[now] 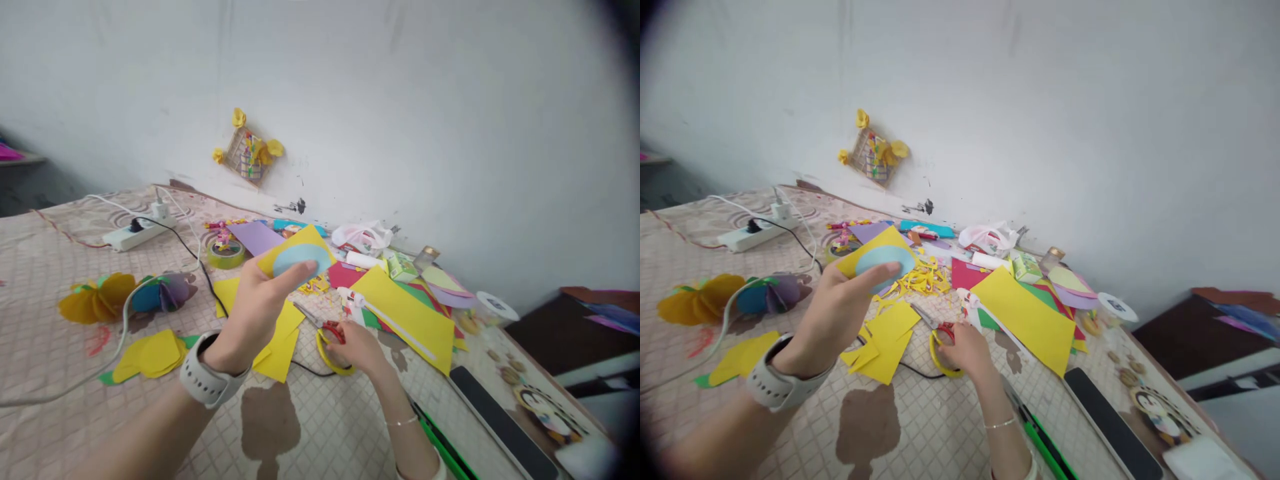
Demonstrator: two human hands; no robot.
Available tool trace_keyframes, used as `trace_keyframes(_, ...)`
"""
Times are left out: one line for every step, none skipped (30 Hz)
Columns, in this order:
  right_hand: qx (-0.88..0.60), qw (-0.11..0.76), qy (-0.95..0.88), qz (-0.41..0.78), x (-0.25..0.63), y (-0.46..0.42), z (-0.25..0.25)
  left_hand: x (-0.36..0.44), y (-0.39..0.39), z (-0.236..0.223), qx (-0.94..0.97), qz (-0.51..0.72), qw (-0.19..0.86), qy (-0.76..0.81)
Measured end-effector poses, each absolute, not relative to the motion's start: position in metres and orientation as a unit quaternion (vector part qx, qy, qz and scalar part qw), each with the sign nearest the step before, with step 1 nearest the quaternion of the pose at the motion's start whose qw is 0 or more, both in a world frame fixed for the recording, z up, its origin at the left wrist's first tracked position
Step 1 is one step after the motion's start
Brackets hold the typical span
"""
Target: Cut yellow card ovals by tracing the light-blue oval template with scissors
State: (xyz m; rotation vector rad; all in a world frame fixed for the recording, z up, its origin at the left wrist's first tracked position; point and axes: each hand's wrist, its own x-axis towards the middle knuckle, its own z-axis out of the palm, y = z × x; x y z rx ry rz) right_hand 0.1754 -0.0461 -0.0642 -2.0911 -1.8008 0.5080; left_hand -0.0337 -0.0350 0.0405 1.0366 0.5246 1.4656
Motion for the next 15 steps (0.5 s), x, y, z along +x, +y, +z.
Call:
trace_keyframes(-0.743,0.165,-0.624,0.176,0.177,-0.046,-0.072,-0.033,-0.035,0.041,0.443,0.629,0.599,0.222)
trace_keyframes(-0.748,0.168,-0.617,0.179,0.178,-0.046,-0.078,-0.033,-0.036,0.041,0.440,0.627,0.604,0.219)
trace_keyframes(-0.750,0.175,-0.611,0.186,0.180,-0.046,-0.083,-0.033,-0.036,0.042,0.437,0.626,0.608,0.217)
trace_keyframes(-0.749,0.186,-0.604,0.196,0.181,-0.046,-0.086,-0.034,-0.036,0.042,0.434,0.627,0.609,0.216)
trace_keyframes(-0.747,0.202,-0.597,0.210,0.182,-0.046,-0.088,-0.034,-0.036,0.042,0.431,0.630,0.609,0.214)
trace_keyframes(-0.742,0.222,-0.590,0.228,0.183,-0.046,-0.089,-0.036,-0.036,0.043,0.429,0.633,0.609,0.211)
trace_keyframes(-0.733,0.246,-0.583,0.250,0.183,-0.047,-0.088,-0.037,-0.036,0.043,0.427,0.637,0.607,0.209)
trace_keyframes(-0.719,0.275,-0.576,0.275,0.183,-0.047,-0.085,-0.038,-0.035,0.043,0.425,0.640,0.606,0.206)
trace_keyframes(-0.700,0.307,-0.569,0.304,0.181,-0.048,-0.082,-0.039,-0.034,0.044,0.423,0.644,0.604,0.204)
trace_keyframes(-0.674,0.343,-0.563,0.333,0.177,-0.048,-0.076,-0.040,-0.034,0.044,0.423,0.647,0.602,0.202)
trace_keyframes(-0.644,0.383,-0.557,0.358,0.172,-0.049,-0.070,-0.041,-0.033,0.044,0.423,0.649,0.599,0.202)
trace_keyframes(-0.611,0.424,-0.552,0.376,0.165,-0.049,-0.062,-0.041,-0.032,0.044,0.423,0.654,0.593,0.204)
trace_keyframes(-0.577,0.464,-0.549,0.387,0.156,-0.049,-0.054,-0.041,-0.031,0.044,0.423,0.658,0.587,0.207)
trace_keyframes(-0.545,0.500,-0.547,0.392,0.146,-0.048,-0.046,-0.041,-0.031,0.044,0.420,0.664,0.581,0.212)
trace_keyframes(-0.515,0.529,-0.546,0.397,0.136,-0.047,-0.038,-0.041,-0.031,0.044,0.416,0.671,0.574,0.218)
